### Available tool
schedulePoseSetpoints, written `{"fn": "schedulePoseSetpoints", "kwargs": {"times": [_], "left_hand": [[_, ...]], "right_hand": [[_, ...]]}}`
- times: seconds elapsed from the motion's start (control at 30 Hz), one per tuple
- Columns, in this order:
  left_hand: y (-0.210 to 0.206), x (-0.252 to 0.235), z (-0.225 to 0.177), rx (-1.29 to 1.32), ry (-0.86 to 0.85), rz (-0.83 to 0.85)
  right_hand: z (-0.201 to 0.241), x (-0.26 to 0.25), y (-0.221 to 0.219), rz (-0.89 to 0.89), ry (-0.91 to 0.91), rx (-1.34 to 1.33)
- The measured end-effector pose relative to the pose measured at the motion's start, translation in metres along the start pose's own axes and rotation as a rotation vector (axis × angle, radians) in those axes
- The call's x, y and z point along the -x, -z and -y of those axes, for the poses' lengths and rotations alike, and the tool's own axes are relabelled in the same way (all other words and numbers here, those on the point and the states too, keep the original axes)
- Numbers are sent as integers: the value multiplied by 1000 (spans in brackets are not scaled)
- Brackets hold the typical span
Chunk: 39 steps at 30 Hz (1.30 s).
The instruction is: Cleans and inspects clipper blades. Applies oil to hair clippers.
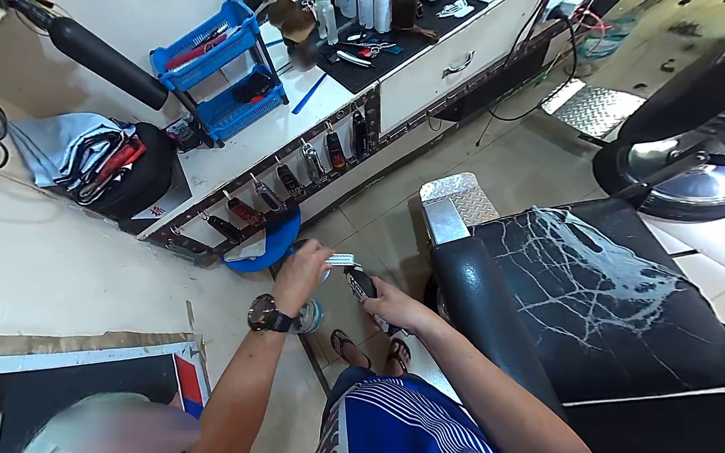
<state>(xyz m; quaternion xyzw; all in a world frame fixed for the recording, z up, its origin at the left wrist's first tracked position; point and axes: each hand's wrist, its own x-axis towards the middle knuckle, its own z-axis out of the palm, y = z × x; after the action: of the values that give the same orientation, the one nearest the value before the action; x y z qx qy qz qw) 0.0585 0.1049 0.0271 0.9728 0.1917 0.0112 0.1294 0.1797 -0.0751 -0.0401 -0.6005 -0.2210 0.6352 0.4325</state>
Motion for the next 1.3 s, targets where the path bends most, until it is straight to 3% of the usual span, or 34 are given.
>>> {"fn": "schedulePoseSetpoints", "kwargs": {"times": [0.1,0.23,0.37,0.43,0.5,0.6,0.73,0.83,0.97,1.1,1.2,1.3], "left_hand": [[6,-3,-12,-13,45,-88],[-4,-6,-18,-5,-44,11],[8,-8,-13,-36,-54,-70],[10,-9,-17,-13,-103,-4],[13,-10,-15,-44,-89,32],[19,-12,-16,-81,-77,-48],[18,-14,-20,-104,-108,49],[26,-15,-20,-131,-95,-23],[27,-17,-24,-123,-150,83],[31,-17,-22,-107,-165,-26],[32,-19,-23,-96,-175,120],[24,-20,-23,-133,-158,69]], "right_hand": [[0,0,-1,3,-3,-49],[6,-1,-6,32,-16,-165],[7,-1,-6,32,-17,-205],[10,0,-7,38,-14,-199],[11,1,-8,45,-18,-197],[10,1,-8,39,-7,-210],[13,4,-7,63,-6,-239],[14,6,-7,62,-4,-251],[14,9,-5,104,-5,-311],[12,10,-2,151,15,-381],[11,14,-1,166,9,-407],[9,12,-3,171,8,-434]]}}
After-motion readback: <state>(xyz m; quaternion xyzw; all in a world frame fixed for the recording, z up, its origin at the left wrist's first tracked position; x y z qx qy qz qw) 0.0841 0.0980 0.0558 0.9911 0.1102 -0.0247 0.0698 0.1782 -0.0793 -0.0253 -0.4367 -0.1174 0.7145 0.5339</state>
